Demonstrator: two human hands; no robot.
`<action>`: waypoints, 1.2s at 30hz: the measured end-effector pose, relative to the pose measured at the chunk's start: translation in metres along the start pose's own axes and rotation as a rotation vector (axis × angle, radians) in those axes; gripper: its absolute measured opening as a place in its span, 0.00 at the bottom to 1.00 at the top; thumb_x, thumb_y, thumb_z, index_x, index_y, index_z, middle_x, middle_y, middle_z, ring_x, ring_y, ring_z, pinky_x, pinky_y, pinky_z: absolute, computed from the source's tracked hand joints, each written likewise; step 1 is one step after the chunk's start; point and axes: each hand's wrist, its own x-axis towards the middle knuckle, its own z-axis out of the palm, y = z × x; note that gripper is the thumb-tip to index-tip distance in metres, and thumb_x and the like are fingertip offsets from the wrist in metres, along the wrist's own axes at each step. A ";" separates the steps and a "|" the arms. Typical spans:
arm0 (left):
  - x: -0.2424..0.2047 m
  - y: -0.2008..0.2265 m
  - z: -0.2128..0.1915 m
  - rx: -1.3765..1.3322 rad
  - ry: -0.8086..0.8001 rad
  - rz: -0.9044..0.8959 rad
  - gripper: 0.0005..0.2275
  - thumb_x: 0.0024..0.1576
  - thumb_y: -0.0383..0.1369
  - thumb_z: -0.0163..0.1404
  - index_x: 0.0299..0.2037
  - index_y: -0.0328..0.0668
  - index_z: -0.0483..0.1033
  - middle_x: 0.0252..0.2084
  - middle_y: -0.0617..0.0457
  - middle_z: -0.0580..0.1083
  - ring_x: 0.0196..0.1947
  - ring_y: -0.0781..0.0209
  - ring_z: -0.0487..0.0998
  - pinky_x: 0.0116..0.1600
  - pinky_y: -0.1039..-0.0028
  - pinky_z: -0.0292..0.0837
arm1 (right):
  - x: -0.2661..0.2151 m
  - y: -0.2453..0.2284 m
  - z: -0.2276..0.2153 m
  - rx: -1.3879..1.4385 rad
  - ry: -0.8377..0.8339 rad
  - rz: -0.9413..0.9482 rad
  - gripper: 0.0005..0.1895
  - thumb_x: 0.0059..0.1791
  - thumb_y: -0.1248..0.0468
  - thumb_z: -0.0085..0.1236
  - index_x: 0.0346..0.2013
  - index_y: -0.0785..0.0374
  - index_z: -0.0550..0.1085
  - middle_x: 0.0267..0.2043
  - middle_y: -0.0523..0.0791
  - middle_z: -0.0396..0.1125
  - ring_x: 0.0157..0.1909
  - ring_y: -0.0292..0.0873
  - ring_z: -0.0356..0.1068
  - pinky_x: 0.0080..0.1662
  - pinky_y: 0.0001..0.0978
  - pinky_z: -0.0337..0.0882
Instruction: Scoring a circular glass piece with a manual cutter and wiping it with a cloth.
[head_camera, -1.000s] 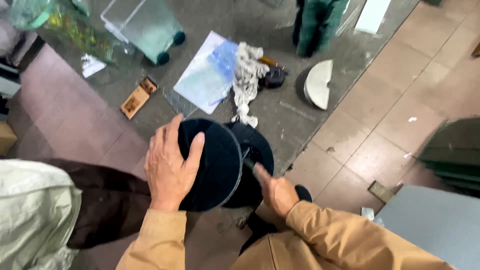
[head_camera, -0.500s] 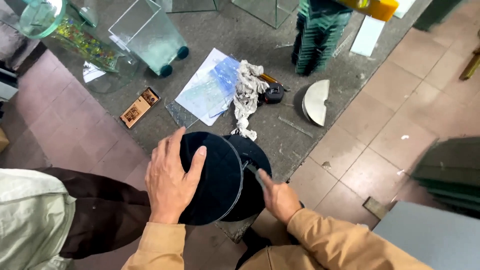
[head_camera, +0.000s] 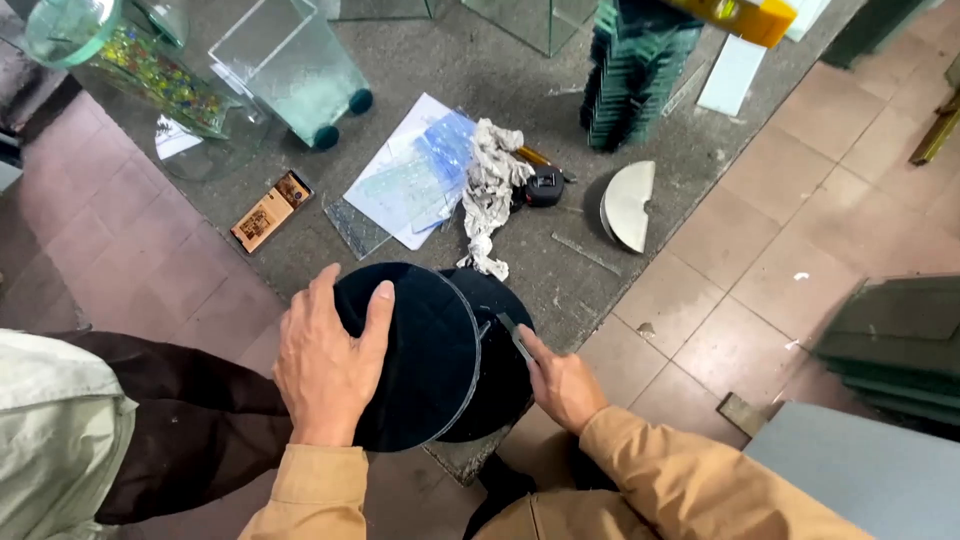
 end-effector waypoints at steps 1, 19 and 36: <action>0.000 0.003 -0.002 -0.013 -0.023 -0.014 0.37 0.67 0.63 0.44 0.75 0.41 0.72 0.65 0.32 0.76 0.65 0.26 0.75 0.59 0.34 0.74 | 0.007 -0.007 -0.010 -0.070 -0.103 0.046 0.35 0.59 0.61 0.48 0.83 0.44 0.58 0.28 0.52 0.76 0.26 0.57 0.74 0.33 0.55 0.76; 0.001 0.017 -0.013 -0.067 -0.050 -0.004 0.35 0.70 0.60 0.46 0.72 0.35 0.74 0.60 0.24 0.77 0.62 0.22 0.80 0.55 0.29 0.77 | 0.001 -0.007 -0.012 -0.550 -0.089 -0.191 0.38 0.58 0.60 0.41 0.85 0.35 0.56 0.31 0.46 0.75 0.30 0.48 0.81 0.32 0.42 0.81; -0.001 0.014 -0.009 -0.064 -0.027 0.035 0.33 0.71 0.58 0.47 0.72 0.33 0.74 0.58 0.23 0.77 0.60 0.21 0.80 0.54 0.28 0.77 | 0.000 -0.007 -0.023 -0.460 -0.108 -0.157 0.36 0.61 0.60 0.34 0.86 0.33 0.53 0.31 0.44 0.72 0.28 0.48 0.80 0.33 0.43 0.82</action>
